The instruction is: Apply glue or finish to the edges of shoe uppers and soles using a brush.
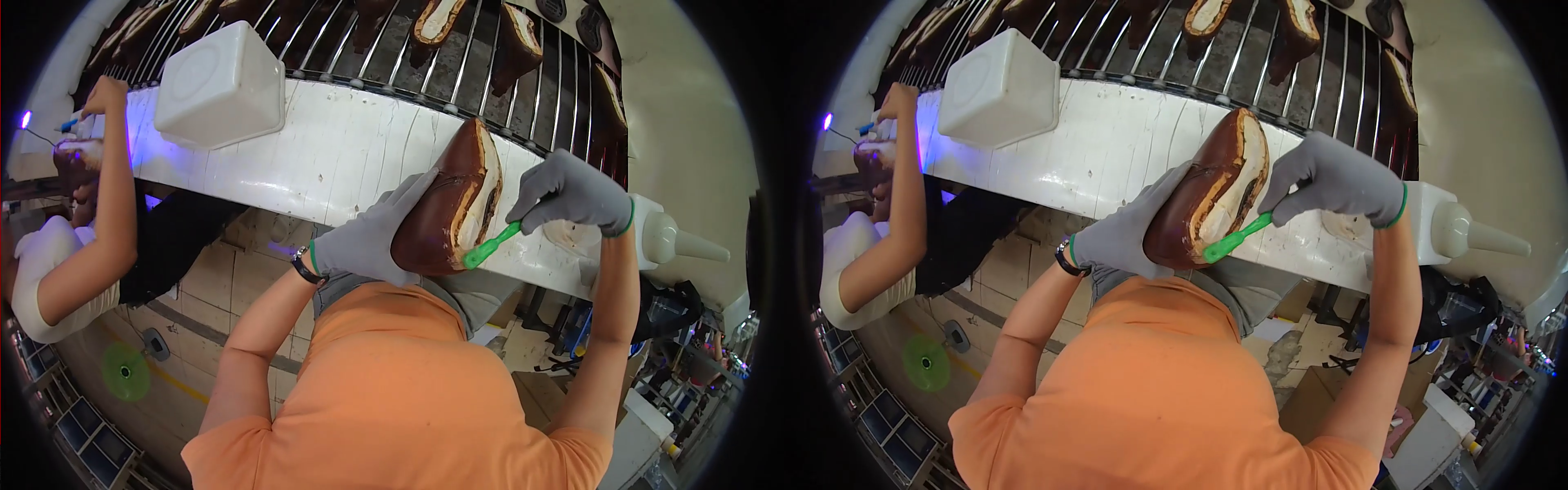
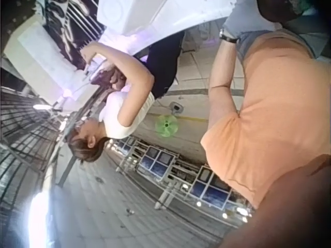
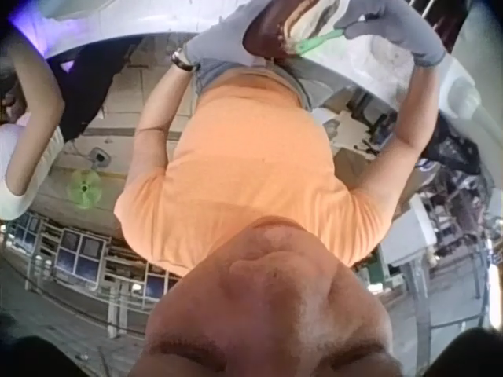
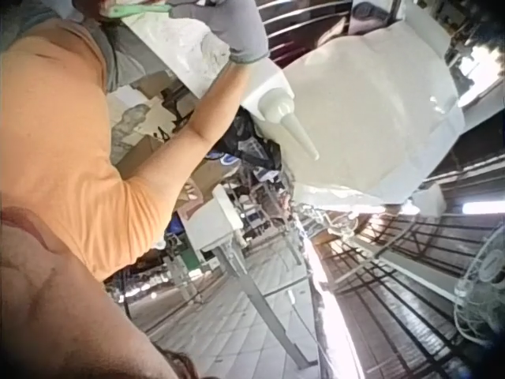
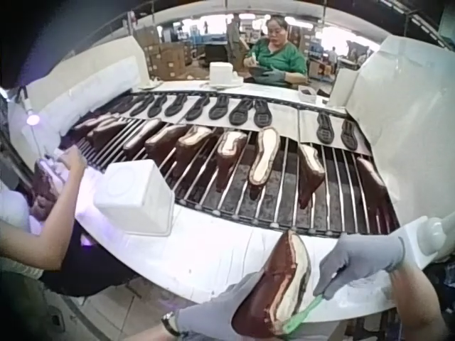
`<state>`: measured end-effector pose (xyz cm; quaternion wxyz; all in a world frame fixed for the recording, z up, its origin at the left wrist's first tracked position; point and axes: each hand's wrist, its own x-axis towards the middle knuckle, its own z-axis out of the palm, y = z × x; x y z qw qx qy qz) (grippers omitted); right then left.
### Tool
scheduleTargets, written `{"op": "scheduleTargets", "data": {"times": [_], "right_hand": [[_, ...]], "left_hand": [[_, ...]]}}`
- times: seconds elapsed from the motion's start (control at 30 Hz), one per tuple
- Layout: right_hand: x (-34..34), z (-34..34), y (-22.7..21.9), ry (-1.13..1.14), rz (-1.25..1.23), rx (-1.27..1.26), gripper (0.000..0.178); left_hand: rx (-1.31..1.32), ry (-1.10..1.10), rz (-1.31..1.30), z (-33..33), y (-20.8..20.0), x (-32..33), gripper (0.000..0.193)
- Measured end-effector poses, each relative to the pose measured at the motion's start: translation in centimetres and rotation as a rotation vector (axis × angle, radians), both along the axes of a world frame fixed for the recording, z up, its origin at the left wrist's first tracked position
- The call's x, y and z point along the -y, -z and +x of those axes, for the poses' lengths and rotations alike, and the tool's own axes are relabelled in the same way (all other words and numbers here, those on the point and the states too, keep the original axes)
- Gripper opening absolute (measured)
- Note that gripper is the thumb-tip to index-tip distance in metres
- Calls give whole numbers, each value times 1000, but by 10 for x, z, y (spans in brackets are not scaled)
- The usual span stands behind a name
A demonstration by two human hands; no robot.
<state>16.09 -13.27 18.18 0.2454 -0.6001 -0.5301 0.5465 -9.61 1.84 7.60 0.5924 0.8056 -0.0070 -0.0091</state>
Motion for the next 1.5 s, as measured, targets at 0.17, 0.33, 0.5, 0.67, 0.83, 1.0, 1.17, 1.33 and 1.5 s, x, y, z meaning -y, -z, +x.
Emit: {"op": "scheduleTargets", "data": {"times": [0.17, 0.33, 0.5, 0.67, 0.83, 1.0, 1.17, 1.33, 1.5], "right_hand": [[-14, 14, -26, 89, 84, 290, 19], [-32, 1, -27, 172, 173, 209, 18], [-48, -5, -29, 145, 133, 183, 19], [-38, -3, -19, 163, 101, 199, 20], [9, -29, -5, 702, 179, 217, 18], [37, -51, 28, 912, 141, 112, 15], [33, -48, 21, 873, 182, 22, 15], [29, -37, 18, 751, 373, 58, 15], [29, -25, 27, 759, 563, 141, 15]], "left_hand": [[22, -8, -233, -6, 4, -13, 119], [-13, -117, -276, -15, -2, -13, 108], [-16, -619, 5, -18, -19, 19, 90], [-121, -662, 213, -24, -34, 29, 78], [46, -591, 429, -22, -46, 25, 78], [229, -550, 555, -4, -67, 2, 77], [232, -420, 662, 15, -87, -17, 73], [151, -231, 802, 44, -113, -50, 70], [129, -28, 859, 92, -137, -93, 63]]}}
